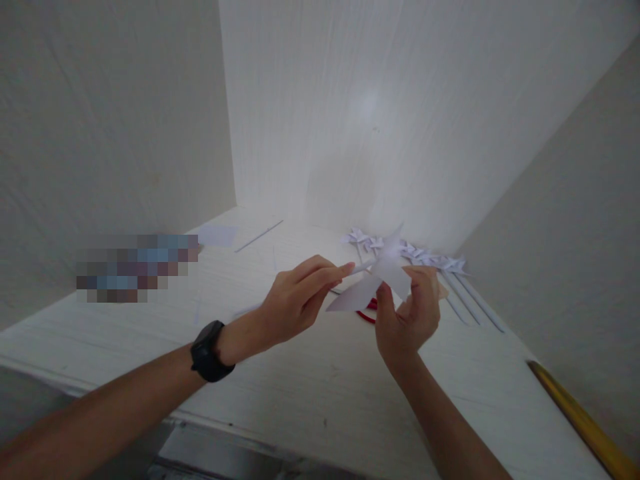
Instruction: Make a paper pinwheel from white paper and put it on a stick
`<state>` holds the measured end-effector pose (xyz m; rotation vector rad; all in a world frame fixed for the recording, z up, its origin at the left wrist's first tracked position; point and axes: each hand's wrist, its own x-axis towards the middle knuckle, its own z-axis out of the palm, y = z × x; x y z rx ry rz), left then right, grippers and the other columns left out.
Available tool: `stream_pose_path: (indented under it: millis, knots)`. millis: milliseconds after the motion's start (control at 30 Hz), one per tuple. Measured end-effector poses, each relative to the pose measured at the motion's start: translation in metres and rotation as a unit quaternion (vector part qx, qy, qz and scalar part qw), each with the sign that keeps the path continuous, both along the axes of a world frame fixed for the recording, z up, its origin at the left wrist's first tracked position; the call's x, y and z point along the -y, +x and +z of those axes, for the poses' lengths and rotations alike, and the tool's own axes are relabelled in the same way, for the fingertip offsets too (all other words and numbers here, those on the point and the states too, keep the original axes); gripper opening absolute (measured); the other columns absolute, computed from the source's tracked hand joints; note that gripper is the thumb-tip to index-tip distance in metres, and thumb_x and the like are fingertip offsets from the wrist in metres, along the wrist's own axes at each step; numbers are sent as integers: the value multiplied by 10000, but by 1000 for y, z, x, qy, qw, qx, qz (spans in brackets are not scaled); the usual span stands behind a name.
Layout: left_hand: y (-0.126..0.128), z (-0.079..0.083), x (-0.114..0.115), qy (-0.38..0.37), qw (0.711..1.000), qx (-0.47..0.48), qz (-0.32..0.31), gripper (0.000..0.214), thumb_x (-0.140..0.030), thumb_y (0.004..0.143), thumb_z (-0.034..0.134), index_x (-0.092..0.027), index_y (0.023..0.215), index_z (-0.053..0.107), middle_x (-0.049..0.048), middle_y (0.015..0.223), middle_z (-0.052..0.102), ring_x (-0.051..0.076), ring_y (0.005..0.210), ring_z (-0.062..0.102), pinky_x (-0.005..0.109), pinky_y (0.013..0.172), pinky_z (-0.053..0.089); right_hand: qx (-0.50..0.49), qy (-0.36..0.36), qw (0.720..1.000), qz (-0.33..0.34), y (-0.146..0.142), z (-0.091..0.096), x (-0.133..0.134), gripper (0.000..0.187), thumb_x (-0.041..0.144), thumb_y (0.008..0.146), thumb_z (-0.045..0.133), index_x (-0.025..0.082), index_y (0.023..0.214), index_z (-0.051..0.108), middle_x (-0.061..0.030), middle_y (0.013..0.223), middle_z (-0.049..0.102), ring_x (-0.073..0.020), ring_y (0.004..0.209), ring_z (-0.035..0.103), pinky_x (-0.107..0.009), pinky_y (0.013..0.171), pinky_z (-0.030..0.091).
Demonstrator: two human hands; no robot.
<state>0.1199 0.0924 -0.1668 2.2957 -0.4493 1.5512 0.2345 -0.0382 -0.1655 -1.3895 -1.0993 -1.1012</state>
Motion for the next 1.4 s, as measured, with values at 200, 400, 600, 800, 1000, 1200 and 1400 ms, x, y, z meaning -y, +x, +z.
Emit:
stream_pose_path:
  millis: [200, 400, 600, 800, 1000, 1200, 1400]
  knots:
    - [0, -1, -1, -5, 1000, -4, 2, 355, -64, 884, 476, -167, 1217, 546, 60, 900, 643, 108, 821, 592, 208, 685, 503, -27, -6, 1000, 1, -5, -1, -2, 149, 201, 812, 567, 205, 714, 455, 35, 683, 470, -138, 647, 461, -310, 672, 327]
    - [-1, -2, -1, 15, 1000, 15, -2, 369, -25, 859, 496, -156, 1199, 555, 56, 910, 638, 100, 817, 590, 191, 679, 502, -47, -21, 999, -1, -5, -8, -5, 104, 160, 750, 568, 211, 731, 479, 47, 667, 467, -141, 651, 450, -304, 685, 320]
    - [-4, -1, -1, 39, 999, 18, 22, 384, -21, 861, 486, -180, 1204, 556, 43, 936, 642, 81, 816, 594, 163, 669, 490, -73, -19, 997, 9, -6, -8, -4, 101, 119, 716, 538, 210, 726, 495, 43, 672, 489, -141, 625, 445, -296, 653, 324]
    - [-6, -1, 1, 38, 999, 28, 18, 357, -20, 858, 491, -170, 1169, 580, 42, 905, 638, 81, 776, 597, 166, 637, 486, -126, -9, 988, 84, -15, -2, -4, 116, 95, 733, 526, 209, 717, 508, 36, 685, 491, -141, 674, 474, -258, 602, 345]
    - [-7, 0, 1, 57, 997, 35, 24, 360, -14, 855, 480, -170, 1161, 587, 41, 888, 634, 88, 767, 596, 167, 617, 485, -154, -30, 974, 161, -16, -1, -5, 108, 192, 826, 490, 206, 725, 523, 21, 726, 512, -134, 699, 486, -261, 620, 358]
    - [-7, -2, 1, 69, 997, 28, 33, 365, -14, 858, 471, -180, 1165, 579, 37, 894, 638, 85, 759, 599, 159, 603, 480, -185, -13, 968, 166, -13, -7, -2, 73, 160, 785, 535, 215, 741, 519, 19, 720, 466, -137, 678, 457, -223, 524, 359]
    - [-7, -4, -1, 69, 997, 6, 29, 373, -13, 854, 479, -182, 1175, 571, 46, 923, 639, 94, 799, 610, 165, 636, 482, -168, 9, 970, 176, -11, -10, -3, 103, 128, 777, 541, 216, 730, 516, 17, 722, 472, -149, 714, 459, -249, 574, 387]
